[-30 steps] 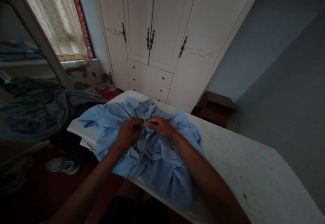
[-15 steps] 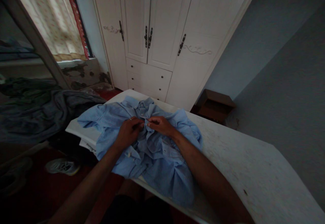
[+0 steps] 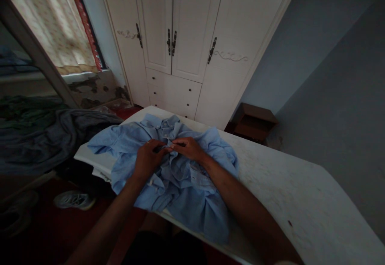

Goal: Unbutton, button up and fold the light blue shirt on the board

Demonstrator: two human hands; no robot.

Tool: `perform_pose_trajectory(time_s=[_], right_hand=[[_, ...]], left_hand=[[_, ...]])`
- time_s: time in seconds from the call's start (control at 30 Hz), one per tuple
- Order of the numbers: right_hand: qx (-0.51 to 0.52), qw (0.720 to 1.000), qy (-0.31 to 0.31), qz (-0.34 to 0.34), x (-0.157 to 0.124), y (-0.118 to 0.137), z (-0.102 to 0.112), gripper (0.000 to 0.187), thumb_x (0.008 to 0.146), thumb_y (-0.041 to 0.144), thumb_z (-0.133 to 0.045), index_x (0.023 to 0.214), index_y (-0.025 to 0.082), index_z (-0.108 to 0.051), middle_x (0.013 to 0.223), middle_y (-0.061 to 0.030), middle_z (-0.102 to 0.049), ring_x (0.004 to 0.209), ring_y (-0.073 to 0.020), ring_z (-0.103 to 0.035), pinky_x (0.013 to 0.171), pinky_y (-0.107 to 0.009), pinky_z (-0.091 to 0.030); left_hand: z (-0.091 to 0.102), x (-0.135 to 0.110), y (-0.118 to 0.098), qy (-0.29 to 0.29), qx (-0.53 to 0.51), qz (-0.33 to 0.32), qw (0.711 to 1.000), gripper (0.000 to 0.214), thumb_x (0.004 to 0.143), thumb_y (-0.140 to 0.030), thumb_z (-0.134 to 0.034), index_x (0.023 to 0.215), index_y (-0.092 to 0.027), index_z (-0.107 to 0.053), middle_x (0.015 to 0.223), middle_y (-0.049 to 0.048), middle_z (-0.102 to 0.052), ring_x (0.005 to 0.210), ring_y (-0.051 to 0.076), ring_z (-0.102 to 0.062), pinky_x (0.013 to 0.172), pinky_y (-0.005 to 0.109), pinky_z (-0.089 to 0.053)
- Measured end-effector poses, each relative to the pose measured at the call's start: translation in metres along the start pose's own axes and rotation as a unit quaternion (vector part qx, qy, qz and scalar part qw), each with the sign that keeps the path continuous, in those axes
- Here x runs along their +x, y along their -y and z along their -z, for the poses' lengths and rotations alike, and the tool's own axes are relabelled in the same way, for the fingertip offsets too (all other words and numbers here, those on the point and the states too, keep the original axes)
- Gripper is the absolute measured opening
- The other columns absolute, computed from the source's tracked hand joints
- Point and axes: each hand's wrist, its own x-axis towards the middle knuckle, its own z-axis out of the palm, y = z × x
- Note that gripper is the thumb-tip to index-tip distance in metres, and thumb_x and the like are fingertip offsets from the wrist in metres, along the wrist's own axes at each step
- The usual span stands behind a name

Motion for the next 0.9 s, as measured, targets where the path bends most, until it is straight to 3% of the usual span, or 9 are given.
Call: perform_pose_trajectory(time_s=[0.3,0.47,0.9], right_hand=[[0.002,1.0,0.004,0.0,-0.001,-0.009,0.001,0.039,0.081,0.051,-0.059,0.081,0.014,-0.07,0.061,0.0028,-0.046,0.056,-0.0097,-0.039,0.053,-0.021,-0.029],[0.005,1.0,0.006,0.006,-0.001,-0.01,0.002,0.042,0.082,0.054,-0.059,0.081,0.013,-0.069,0.062,0.0024,-0.047,0.057,-0.0098,-0.04,0.053,-0.022,-0.03],[-0.08,0.994,-0.013,0.067,-0.003,-0.005,-0.006,0.028,0.085,0.039,-0.054,0.08,0.015,-0.066,0.064,0.0018,-0.052,0.059,-0.0104,-0.046,0.056,-0.021,-0.035]], left_hand=[[-0.004,-0.002,0.007,0.021,0.017,-0.089,0.996,0.017,0.088,-0.023,-0.057,0.083,-0.019,-0.072,0.084,0.0043,-0.068,0.077,0.017,-0.062,0.072,0.028,-0.044],[-0.004,-0.002,0.004,0.008,0.082,-0.145,0.986,0.019,0.088,-0.015,-0.053,0.085,-0.018,-0.072,0.086,0.0061,-0.069,0.081,0.02,-0.062,0.075,0.034,-0.041],[-0.004,0.003,0.01,0.042,0.012,-0.113,0.993,0.022,0.085,-0.013,-0.052,0.078,-0.018,-0.072,0.079,0.0045,-0.067,0.075,0.017,-0.061,0.073,0.03,-0.041]])
